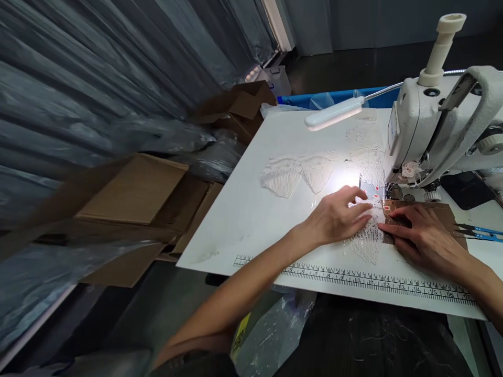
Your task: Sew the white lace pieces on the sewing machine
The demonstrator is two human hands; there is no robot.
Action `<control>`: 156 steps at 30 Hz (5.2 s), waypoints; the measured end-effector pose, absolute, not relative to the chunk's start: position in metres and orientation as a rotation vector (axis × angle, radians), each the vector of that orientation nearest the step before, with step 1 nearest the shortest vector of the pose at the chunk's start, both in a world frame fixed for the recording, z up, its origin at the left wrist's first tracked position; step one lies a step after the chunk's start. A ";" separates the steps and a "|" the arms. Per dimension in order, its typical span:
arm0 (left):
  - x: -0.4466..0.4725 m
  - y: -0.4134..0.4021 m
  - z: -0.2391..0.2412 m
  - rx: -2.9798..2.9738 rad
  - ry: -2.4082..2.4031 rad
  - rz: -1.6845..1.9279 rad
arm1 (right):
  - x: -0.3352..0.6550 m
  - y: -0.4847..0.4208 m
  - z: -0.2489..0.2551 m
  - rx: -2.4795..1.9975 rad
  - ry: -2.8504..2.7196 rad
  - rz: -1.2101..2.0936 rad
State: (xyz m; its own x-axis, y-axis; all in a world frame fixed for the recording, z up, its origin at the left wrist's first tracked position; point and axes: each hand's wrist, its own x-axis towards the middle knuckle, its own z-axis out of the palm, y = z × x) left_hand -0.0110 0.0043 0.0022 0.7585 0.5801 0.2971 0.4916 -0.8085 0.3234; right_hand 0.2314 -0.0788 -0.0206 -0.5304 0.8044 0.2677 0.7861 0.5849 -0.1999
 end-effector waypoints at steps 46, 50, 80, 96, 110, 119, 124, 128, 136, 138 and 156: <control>0.012 0.023 -0.016 2.926 0.668 0.311 | 0.233 -0.066 -0.030 -1.303 -2.311 -0.039; 0.014 0.019 -0.016 2.970 0.715 0.396 | 0.233 -0.065 -0.028 -1.248 -2.315 -0.042; 0.020 0.020 -0.018 3.160 0.767 0.431 | 0.223 -0.053 -0.019 -1.482 -2.390 -0.160; 0.022 0.075 -0.004 2.903 1.060 0.182 | 0.227 -0.062 -0.030 -1.548 -2.352 -0.096; 0.004 0.029 -0.013 2.773 0.385 0.492 | 0.254 -0.057 -0.007 -1.411 -2.230 0.338; 0.007 0.022 -0.013 2.688 0.531 0.557 | 0.229 -0.058 -0.001 -1.292 -2.310 0.498; 0.009 0.018 -0.015 2.576 0.587 0.688 | 0.222 -0.054 -0.011 -1.289 -2.246 0.408; 0.009 0.020 -0.018 2.664 0.463 0.741 | 0.223 -0.053 -0.009 -1.256 -2.199 0.458; 0.010 0.021 -0.016 2.538 0.532 1.039 | 0.231 -0.058 -0.014 -1.348 -2.367 0.194; 0.011 0.020 -0.017 2.556 0.486 1.011 | 0.230 -0.062 -0.017 -1.336 -2.425 0.154; 0.011 0.016 -0.024 2.817 0.440 0.670 | 0.243 -0.060 0.006 -1.266 -2.398 0.510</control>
State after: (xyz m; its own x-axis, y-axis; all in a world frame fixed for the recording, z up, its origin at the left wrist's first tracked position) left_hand 0.0113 0.0164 -0.0244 0.8519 0.3343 0.4030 0.2375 -0.9326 0.2716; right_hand 0.2434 -0.0598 0.0059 -0.5220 0.8376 0.1611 0.6994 0.5285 -0.4811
